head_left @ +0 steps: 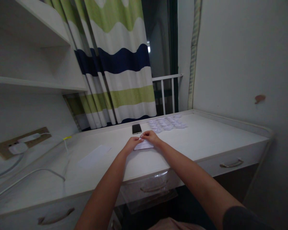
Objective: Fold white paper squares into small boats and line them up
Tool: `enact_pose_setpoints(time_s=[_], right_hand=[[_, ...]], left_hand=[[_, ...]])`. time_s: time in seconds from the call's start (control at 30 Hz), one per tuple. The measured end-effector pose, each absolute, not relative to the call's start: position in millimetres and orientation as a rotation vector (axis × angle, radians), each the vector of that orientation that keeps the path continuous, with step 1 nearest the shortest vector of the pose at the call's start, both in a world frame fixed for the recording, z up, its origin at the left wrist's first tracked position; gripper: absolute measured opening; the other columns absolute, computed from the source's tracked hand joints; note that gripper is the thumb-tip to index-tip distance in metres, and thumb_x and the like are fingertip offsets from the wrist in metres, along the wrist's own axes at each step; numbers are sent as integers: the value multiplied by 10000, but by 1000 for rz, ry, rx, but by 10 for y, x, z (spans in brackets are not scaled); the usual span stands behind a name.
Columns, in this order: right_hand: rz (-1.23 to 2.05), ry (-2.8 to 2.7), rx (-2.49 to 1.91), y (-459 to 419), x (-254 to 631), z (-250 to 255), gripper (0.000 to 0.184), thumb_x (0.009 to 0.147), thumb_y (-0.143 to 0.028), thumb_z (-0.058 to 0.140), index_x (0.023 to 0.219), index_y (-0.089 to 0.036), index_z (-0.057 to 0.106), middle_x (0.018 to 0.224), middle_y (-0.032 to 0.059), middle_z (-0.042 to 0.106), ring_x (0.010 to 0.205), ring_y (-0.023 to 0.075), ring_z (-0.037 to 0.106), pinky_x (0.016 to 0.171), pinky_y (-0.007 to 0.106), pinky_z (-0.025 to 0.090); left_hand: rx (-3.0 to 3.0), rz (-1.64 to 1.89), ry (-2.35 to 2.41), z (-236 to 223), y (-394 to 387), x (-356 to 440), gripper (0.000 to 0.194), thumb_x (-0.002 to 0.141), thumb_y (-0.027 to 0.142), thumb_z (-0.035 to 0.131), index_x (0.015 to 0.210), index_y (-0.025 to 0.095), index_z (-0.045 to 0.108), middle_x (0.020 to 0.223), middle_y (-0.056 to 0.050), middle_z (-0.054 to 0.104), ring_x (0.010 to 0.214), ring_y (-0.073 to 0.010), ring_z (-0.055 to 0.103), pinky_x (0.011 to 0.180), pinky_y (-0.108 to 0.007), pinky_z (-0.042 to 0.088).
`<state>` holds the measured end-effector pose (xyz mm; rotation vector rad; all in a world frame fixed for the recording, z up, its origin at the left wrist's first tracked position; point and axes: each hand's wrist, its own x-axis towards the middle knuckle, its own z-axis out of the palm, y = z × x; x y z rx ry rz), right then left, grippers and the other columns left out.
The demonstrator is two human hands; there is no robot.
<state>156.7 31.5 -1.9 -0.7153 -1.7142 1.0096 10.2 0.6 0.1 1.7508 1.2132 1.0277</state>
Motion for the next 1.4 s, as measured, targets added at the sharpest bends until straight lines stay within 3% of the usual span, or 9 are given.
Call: enact_pose_setpoints(time_s=[0.27, 0.5, 0.73, 0.97, 1.2, 1.4], right_hand=[[893, -1691, -792, 323, 1573, -12, 212, 605, -325, 621, 585, -114, 627, 528, 5, 562, 528, 93, 445, 503, 216, 308], [900, -1692, -784, 300, 1600, 15, 212, 614, -321, 608, 608, -110, 630, 554, 11, 575, 539, 95, 452, 506, 212, 315], [958, -1632, -808, 312, 1600, 21, 216, 599, -331, 618, 592, -115, 627, 532, 3, 560, 513, 90, 438, 479, 212, 295], [915, -1574, -808, 343, 1629, 23, 227, 590, -347, 622, 603, -120, 628, 552, 9, 568, 532, 98, 452, 489, 215, 306], [932, -1557, -784, 353, 1622, 11, 235, 587, -353, 618, 593, -118, 618, 539, 6, 553, 510, 93, 438, 480, 218, 302], [926, -1476, -810, 367, 1639, 14, 242, 591, -356, 621, 634, -119, 630, 556, 9, 570, 514, 96, 451, 485, 221, 314]], left_hand=[[1691, 1071, 1118, -57, 76, 80, 445, 558, 553, 607, 628, 114, 626, 589, -22, 592, 566, -131, 475, 519, -239, 330], [1610, 1076, 1080, -20, 22, 113, 435, 582, 538, 604, 674, 114, 631, 647, -35, 618, 570, -129, 490, 517, -241, 357], [1676, 1086, 1127, -4, 22, 108, 414, 633, 533, 566, 604, 121, 601, 531, -23, 569, 530, -136, 488, 497, -256, 379], [1523, 1049, 1043, 28, -36, 136, 398, 632, 519, 587, 629, 121, 589, 575, -39, 607, 563, -164, 565, 602, -317, 458], [1507, 1077, 1045, 28, -33, 126, 354, 663, 468, 591, 636, 115, 590, 571, -39, 608, 549, -156, 574, 606, -314, 467], [1356, 1059, 1059, 63, -47, 124, 328, 734, 420, 543, 790, 101, 594, 646, -79, 650, 572, -169, 611, 614, -314, 478]])
